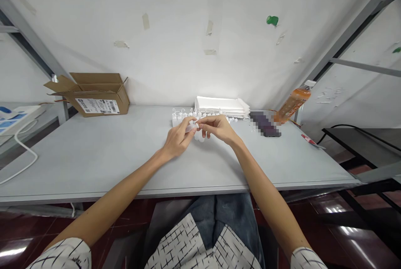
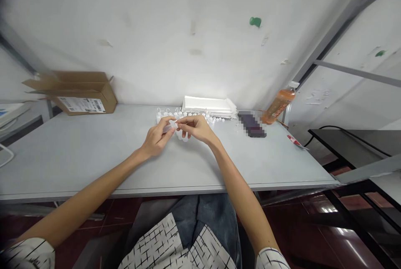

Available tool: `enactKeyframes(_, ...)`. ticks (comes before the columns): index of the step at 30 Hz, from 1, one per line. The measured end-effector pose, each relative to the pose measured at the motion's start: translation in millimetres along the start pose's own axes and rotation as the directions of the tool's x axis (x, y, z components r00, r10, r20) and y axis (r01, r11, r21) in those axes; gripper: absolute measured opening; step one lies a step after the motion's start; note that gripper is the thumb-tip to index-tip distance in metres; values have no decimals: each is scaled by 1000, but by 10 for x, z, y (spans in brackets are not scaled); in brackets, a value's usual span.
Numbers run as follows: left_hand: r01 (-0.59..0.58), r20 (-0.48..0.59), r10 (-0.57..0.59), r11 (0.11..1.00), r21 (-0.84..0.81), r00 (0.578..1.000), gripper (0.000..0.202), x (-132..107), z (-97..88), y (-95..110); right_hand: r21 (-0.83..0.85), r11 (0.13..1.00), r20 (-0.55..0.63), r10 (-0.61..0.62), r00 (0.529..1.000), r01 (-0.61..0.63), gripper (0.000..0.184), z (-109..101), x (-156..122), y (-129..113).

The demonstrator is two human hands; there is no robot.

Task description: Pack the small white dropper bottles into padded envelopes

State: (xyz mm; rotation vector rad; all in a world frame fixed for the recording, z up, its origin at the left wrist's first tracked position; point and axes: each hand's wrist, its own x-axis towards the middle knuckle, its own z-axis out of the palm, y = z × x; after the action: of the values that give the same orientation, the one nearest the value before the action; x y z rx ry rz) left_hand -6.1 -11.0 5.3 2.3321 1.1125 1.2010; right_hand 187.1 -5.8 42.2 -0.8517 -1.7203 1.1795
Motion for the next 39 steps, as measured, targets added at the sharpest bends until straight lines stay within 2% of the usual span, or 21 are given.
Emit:
enactKeyframes(12, -43, 13, 43, 997, 70, 999, 33, 2, -7, -9, 12, 1000, 27, 6, 1000, -6, 32, -14, 14, 47)
enactKeyframes(17, -70, 11, 70, 996, 51, 997, 32, 1, 5, -17, 37, 998, 62, 44, 997, -46, 37, -11, 28, 66)
enactKeyframes(23, -53, 23, 53, 999, -12, 998, 31, 8, 4, -15, 27, 999, 54, 30, 998, -32, 35, 1, 22, 50)
enactKeyframes(29, 21, 48, -15, 993, -115, 999, 28, 12, -16, 15, 28, 999, 59, 26, 998, -28, 32, -2, 12, 38)
enactKeyframes(32, 65, 82, -48, 974, -218, 995, 25, 13, -15, 18, 18, 999, 47, 33, 998, -34, 32, 1, 10, 23)
enactKeyframes(35, 136, 128, -94, 918, -372, 987, 23, 23, -12, 24, 21, 999, 53, 41, 998, -42, 31, 7, 1, -5)
enactKeyframes(39, 248, 209, -155, 791, -559, 966, 22, 55, -37, 57, 45, 998, 78, 45, 996, -48, 33, 10, -5, -14)
